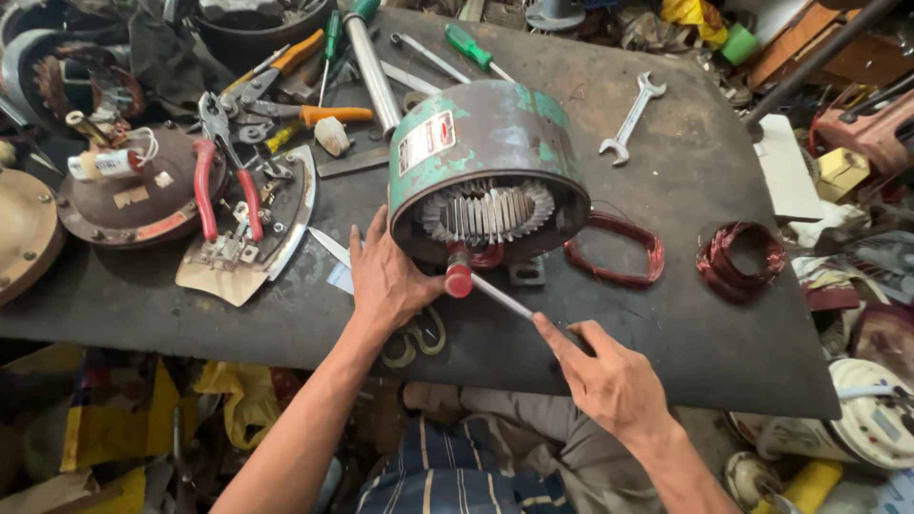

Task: The person inserts copper wire coils into the stator slots of a motor housing, using a rubber mallet to tap them into place. They also cut a small piece of insulating material and place it inside the stator before continuing to seat the coils.

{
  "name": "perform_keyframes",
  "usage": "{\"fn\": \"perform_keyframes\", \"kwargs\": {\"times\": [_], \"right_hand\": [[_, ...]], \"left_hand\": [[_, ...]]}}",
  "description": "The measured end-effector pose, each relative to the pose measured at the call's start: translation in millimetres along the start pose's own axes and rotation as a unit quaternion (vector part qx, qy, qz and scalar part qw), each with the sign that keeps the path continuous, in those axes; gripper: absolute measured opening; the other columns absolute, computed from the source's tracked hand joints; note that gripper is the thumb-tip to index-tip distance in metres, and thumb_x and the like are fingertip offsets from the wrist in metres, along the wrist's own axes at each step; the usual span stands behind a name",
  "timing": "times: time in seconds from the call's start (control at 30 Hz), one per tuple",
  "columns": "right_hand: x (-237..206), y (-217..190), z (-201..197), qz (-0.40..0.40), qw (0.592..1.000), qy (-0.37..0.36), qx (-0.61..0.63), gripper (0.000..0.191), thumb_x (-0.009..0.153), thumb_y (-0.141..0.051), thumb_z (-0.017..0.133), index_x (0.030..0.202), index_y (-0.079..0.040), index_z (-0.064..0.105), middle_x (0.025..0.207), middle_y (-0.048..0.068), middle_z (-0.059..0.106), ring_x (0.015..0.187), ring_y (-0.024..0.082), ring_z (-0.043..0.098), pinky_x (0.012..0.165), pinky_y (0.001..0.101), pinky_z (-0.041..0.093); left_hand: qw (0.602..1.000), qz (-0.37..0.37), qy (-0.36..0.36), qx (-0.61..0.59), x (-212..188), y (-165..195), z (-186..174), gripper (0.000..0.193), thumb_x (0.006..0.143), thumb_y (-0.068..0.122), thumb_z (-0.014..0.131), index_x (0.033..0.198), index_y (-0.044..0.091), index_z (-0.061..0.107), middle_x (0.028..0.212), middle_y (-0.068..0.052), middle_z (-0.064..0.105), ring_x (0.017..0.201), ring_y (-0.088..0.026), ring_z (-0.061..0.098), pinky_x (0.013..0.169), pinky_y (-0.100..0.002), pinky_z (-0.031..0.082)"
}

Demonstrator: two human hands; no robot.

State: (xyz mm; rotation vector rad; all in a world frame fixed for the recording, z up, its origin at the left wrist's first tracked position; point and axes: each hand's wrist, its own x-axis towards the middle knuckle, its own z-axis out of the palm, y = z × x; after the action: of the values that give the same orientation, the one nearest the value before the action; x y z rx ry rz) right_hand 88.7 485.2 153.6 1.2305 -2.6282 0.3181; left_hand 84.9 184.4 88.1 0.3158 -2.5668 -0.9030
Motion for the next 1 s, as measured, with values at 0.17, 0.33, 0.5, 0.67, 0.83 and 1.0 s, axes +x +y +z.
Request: {"fn": "perform_keyframes", "kwargs": {"times": [0.17, 0.33, 0.5, 0.67, 0.83, 1.0], "right_hand": [[1.2, -0.2, -2.1, -0.062, 0.996, 0.055, 0.012, 0.064, 0.079, -0.006, 0.071, 0.139, -0.027, 0.062, 0.098, 0.007, 0.068, 0.068, 0.024, 0.068, 0.059, 0.0351, 0.056], [2.3, -1.4, 1.0, -0.016, 1.0, -0.004, -0.014, 0.067, 0.078, -0.006, 0.072, 0.141, -0.028, 0.062, 0.094, 0.007, 0.068, 0.067, 0.026, 0.068, 0.06, 0.0367, 0.057], [0.3, -3.1, 3.9, -0.075, 0.994, 0.073, 0.006, 0.064, 0.079, -0.008, 0.071, 0.139, -0.029, 0.062, 0.099, 0.009, 0.067, 0.067, 0.023, 0.067, 0.059, 0.034, 0.057], [-0.5, -1.3, 5.0, 0.002, 1.0, -0.002, -0.002, 0.062, 0.081, -0.008, 0.072, 0.14, -0.026, 0.063, 0.089, 0.007, 0.066, 0.061, 0.025, 0.066, 0.055, 0.0373, 0.056], [-9.1, -3.1, 3.0, 0.027, 0.994, 0.042, 0.094, 0.056, 0.087, -0.011, 0.07, 0.142, -0.022, 0.06, 0.09, 0.006, 0.064, 0.064, 0.024, 0.067, 0.056, 0.0374, 0.055], [-2.6, -5.7, 6.2, 0.069, 0.988, 0.004, 0.135, 0.058, 0.088, -0.01, 0.069, 0.144, -0.018, 0.058, 0.088, 0.007, 0.065, 0.064, 0.029, 0.066, 0.056, 0.0404, 0.053]], "left_hand": [[1.0, 0.015, 0.018, -0.004, 0.1, -1.5, 1.3, 0.119, 0.055, 0.062, 0.088, 0.15, 0.006, 0.044, 0.151, -0.016, 0.05, 0.143, -0.04, 0.038, 0.111, -0.071, 0.024], [1.0, 0.015, 0.019, 0.018, 3.7, 1.9, -3.2, 0.114, 0.058, 0.064, 0.088, 0.149, 0.01, 0.046, 0.153, -0.013, 0.052, 0.147, -0.037, 0.039, 0.115, -0.068, 0.024], [1.0, -0.015, -0.017, 0.002, 3.2, 3.9, -5.0, 0.126, 0.045, 0.065, 0.092, 0.146, 0.009, 0.042, 0.146, -0.015, 0.052, 0.142, -0.039, 0.037, 0.111, -0.07, 0.022], [1.0, 0.008, 0.021, 0.004, 2.5, 1.2, -1.0, 0.105, 0.062, 0.057, 0.088, 0.148, 0.014, 0.047, 0.15, -0.014, 0.054, 0.146, -0.039, 0.04, 0.115, -0.07, 0.024], [1.0, 0.008, 0.004, -0.002, 1.1, -0.1, -3.1, 0.116, 0.057, 0.061, 0.09, 0.15, 0.01, 0.043, 0.152, -0.014, 0.05, 0.145, -0.038, 0.038, 0.112, -0.072, 0.023], [1.0, 0.009, 0.017, -0.012, 1.1, 3.3, -5.5, 0.121, 0.054, 0.067, 0.09, 0.149, 0.008, 0.043, 0.157, -0.016, 0.044, 0.145, -0.037, 0.038, 0.112, -0.072, 0.023]]}}
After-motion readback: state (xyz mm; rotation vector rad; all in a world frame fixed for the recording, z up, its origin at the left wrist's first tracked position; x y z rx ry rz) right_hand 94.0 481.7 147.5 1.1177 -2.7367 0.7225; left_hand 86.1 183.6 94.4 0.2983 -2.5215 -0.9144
